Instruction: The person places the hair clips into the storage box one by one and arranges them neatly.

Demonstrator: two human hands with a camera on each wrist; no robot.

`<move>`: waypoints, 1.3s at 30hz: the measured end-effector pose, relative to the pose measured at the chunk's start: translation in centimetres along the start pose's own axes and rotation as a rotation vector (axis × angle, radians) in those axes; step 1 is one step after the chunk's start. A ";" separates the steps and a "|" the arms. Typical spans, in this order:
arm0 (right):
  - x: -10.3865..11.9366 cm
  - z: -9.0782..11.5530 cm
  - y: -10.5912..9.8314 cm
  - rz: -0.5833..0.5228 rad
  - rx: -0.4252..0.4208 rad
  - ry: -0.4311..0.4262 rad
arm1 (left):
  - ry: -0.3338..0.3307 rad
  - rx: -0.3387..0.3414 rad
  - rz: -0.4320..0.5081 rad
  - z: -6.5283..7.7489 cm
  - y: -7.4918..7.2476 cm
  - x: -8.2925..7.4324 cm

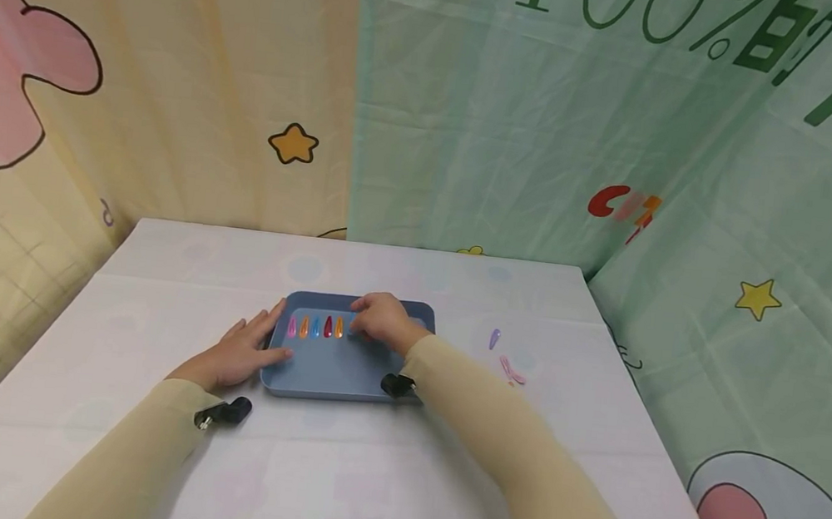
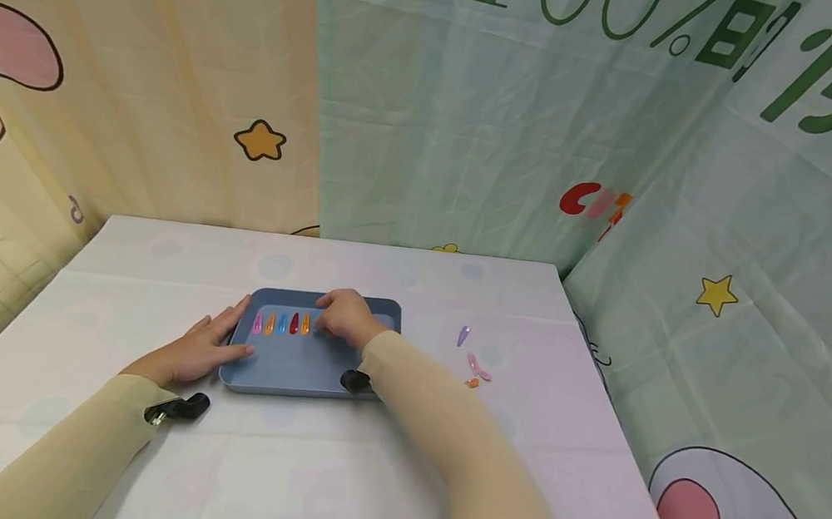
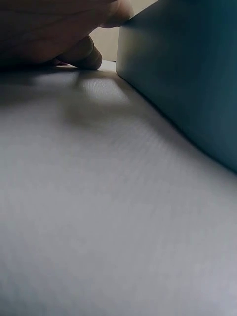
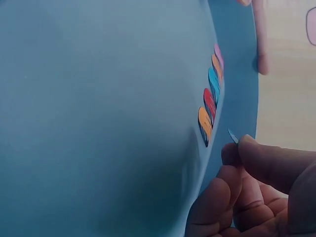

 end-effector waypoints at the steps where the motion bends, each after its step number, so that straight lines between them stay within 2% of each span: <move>1: 0.0 -0.1 0.1 0.013 -0.005 0.007 | 0.002 0.000 -0.002 0.0 0.0 0.0; 14: -0.4 -0.9 0.7 0.058 0.008 0.065 | -0.010 0.001 -0.005 -0.1 0.2 0.1; 29: -0.6 -1.7 1.2 0.108 -0.001 0.042 | -0.003 -0.004 -0.008 0.1 0.3 -0.2; 39: -0.3 -1.2 1.3 0.162 -0.005 0.029 | -0.006 -0.004 -0.002 0.2 0.1 -0.2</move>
Point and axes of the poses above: each hand's wrist, its own z-axis away from the middle knuckle, its own y-axis out of the palm, x = y × z, the point moved 3 cm from there along -z, towards the middle knuckle, and after that the axes turned 8 degrees about z, right-handed, at the moved point
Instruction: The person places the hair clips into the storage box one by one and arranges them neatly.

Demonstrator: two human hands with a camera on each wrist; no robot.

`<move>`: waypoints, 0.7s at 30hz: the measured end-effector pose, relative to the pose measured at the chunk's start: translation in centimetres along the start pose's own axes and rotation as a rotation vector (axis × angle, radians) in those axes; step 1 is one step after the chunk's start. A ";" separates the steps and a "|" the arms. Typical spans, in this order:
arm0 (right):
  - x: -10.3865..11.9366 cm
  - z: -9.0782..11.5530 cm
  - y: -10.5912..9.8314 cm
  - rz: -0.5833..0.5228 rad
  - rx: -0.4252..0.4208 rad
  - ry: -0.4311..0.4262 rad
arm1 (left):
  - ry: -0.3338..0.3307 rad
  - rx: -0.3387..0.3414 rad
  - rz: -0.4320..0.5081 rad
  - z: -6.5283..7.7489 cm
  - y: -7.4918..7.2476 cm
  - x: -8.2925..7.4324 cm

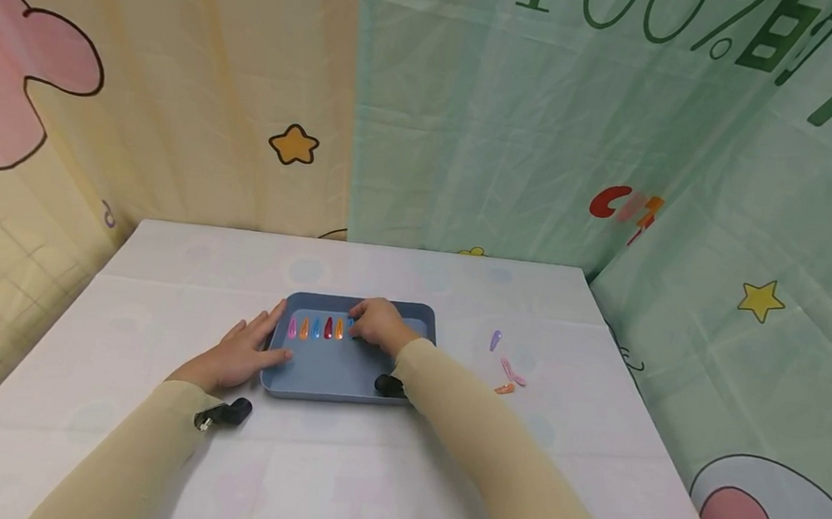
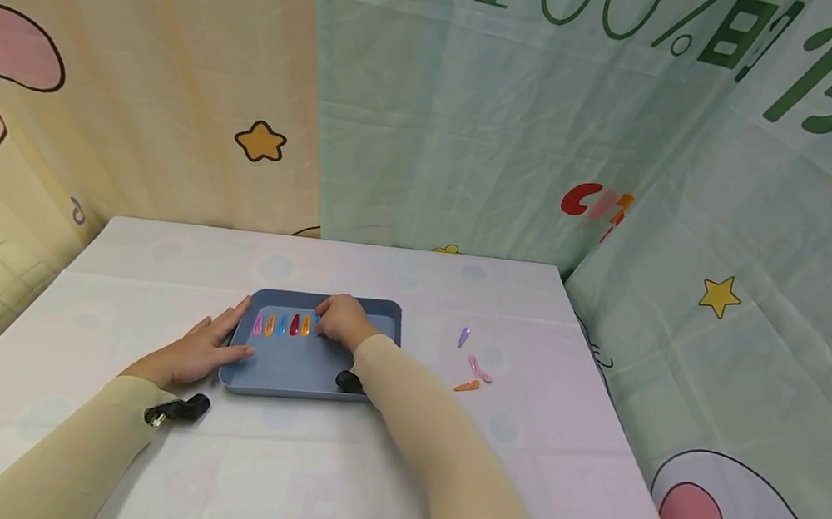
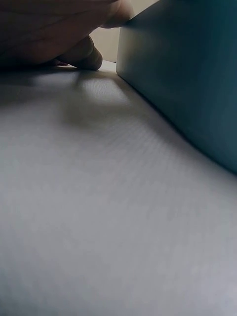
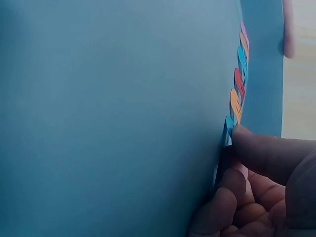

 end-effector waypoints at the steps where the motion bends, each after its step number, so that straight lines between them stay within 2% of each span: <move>1: 0.0 0.0 0.0 0.005 -0.002 -0.001 | 0.001 -0.001 -0.004 0.0 0.0 0.0; 12: -0.1 0.1 0.2 0.014 -0.028 -0.008 | 0.018 -0.005 -0.021 0.1 0.0 -0.4; 21: -0.1 0.2 0.3 0.014 -0.027 -0.010 | 0.011 -0.003 -0.012 -0.1 0.1 0.1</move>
Point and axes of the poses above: each hand's wrist, its own z-axis away from the middle knuckle, its own y-axis out of the palm, x = y × z, the point moved 3 cm from there along -z, towards the middle knuckle, and after that the axes turned 8 degrees about z, right-handed, at the moved point
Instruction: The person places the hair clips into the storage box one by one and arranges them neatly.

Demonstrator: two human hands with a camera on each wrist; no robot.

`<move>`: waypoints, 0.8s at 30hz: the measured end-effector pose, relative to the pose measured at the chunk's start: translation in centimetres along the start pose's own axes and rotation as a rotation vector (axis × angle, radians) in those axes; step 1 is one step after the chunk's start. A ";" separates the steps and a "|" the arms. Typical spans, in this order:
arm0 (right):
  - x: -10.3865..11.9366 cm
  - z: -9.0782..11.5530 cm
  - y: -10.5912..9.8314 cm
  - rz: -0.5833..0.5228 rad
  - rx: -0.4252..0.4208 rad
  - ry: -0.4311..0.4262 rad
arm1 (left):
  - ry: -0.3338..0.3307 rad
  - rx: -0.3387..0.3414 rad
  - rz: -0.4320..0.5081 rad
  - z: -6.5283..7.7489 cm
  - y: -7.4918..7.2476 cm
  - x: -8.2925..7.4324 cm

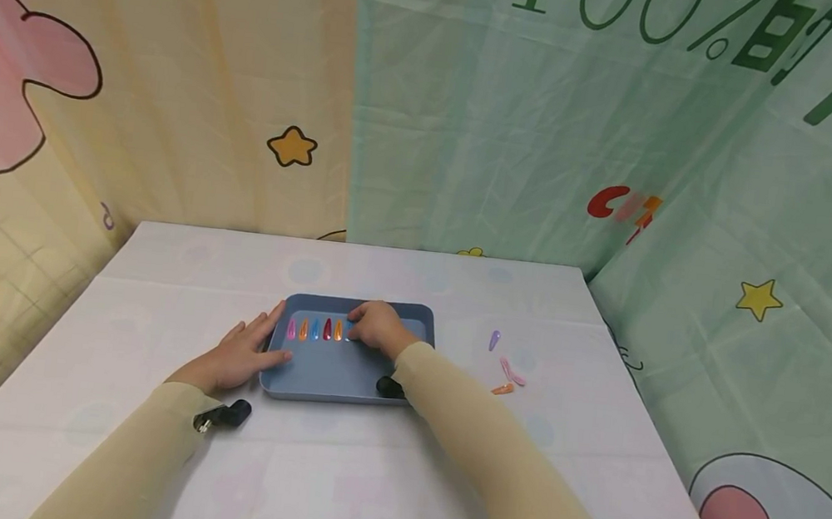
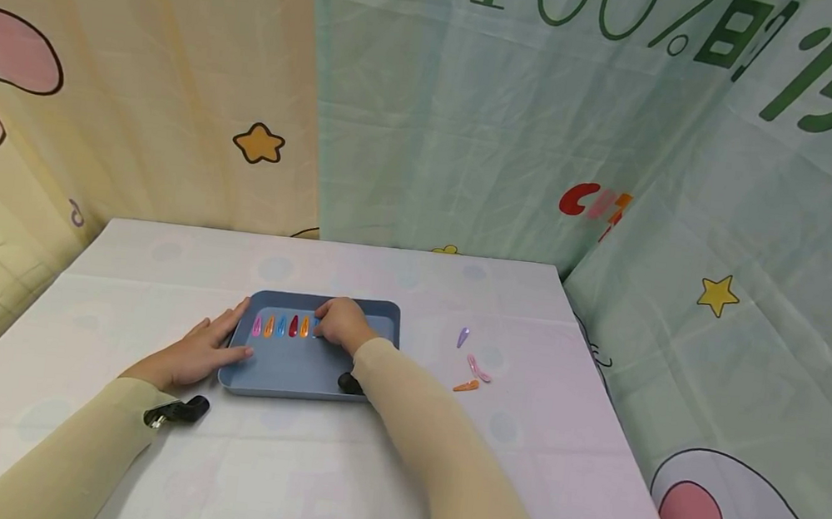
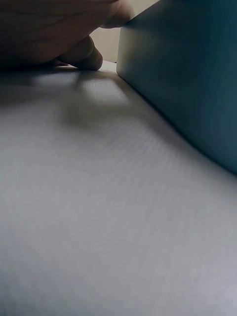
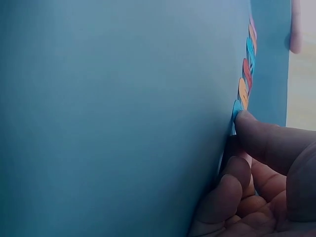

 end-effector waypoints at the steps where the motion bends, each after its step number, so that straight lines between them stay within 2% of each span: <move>1: 0.0 0.0 0.0 -0.005 0.002 0.003 | -0.001 0.000 0.001 0.0 0.0 0.1; 9: -0.4 -0.2 0.3 -0.036 0.015 0.027 | 0.004 -0.001 -0.006 -0.3 0.0 0.4; 24: -0.4 0.1 -0.1 -0.033 0.042 0.008 | 0.015 -0.005 -0.001 -0.1 0.0 0.1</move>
Point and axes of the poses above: each hand's wrist, its own z-axis away from the middle knuckle, its own y-axis out of the palm, x = y × z, the point moved 3 cm from there along -z, towards the middle knuckle, and after that the axes turned 8 degrees about z, right-handed, at the moved point
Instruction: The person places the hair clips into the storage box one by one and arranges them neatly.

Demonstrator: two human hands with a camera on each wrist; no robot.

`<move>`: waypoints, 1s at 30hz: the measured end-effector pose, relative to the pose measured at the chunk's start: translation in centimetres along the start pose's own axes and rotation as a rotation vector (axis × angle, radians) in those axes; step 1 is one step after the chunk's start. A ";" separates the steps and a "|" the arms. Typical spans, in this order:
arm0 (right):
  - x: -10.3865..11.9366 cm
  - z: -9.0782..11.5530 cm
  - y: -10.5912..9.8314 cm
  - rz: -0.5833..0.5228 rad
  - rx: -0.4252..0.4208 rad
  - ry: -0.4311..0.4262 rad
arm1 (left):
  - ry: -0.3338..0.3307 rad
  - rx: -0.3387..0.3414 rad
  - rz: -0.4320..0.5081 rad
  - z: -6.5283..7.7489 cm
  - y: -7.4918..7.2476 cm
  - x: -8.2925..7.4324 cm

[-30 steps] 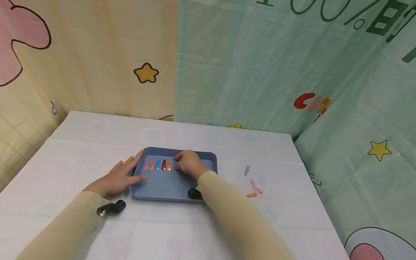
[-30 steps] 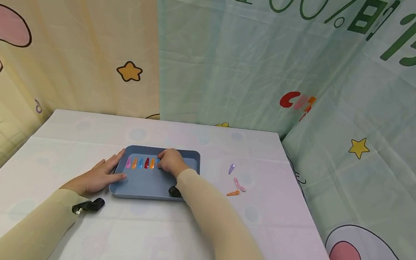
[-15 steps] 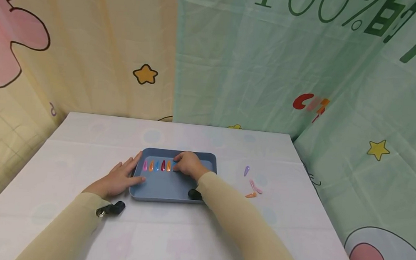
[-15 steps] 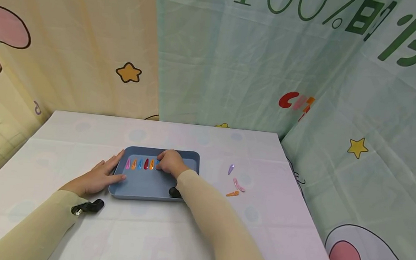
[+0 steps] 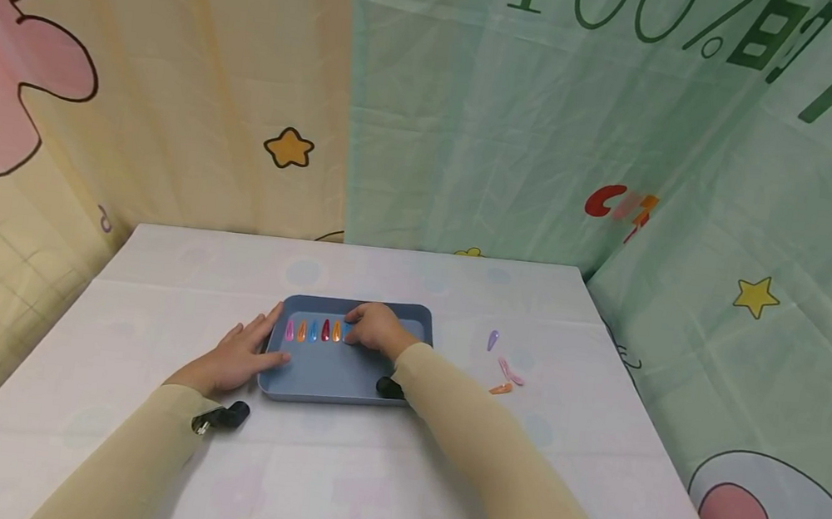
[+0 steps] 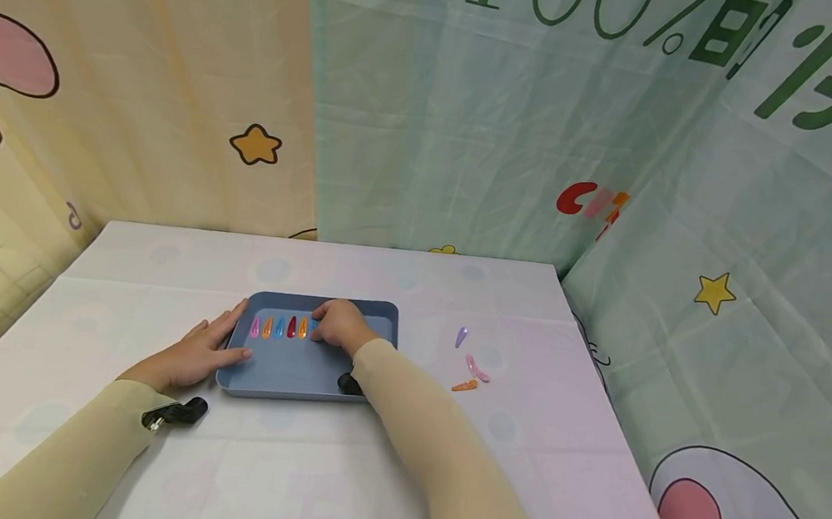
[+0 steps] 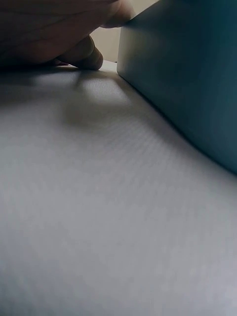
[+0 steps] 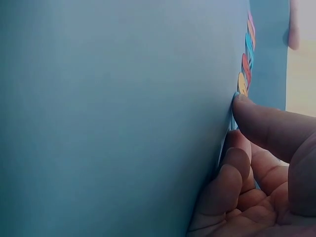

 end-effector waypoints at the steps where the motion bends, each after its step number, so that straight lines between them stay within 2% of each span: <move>1: 0.0 0.0 0.0 0.001 -0.004 0.000 | -0.001 0.001 0.001 0.0 0.0 0.0; 13: -0.1 0.0 0.2 0.033 -0.023 -0.020 | -0.003 0.009 0.025 0.1 0.0 -0.1; 19: -0.6 -0.2 -0.1 -0.012 -0.008 -0.036 | -0.012 0.013 0.028 0.2 0.1 -0.2; 25: -0.8 -0.1 -1.6 -0.094 0.058 -0.060 | -0.017 0.017 0.028 0.3 0.0 -0.2; 30: -0.7 0.8 -4.2 -0.207 0.074 -0.076 | -0.017 0.017 0.034 0.4 0.0 -0.3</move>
Point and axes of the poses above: each hand's wrist, its own z-axis away from the middle knuckle, its own y-axis out of the palm, x = y × z, the point moved 3 cm from there along -z, towards the middle knuckle, and after that the axes turned 8 degrees about z, right-handed, at the moved point
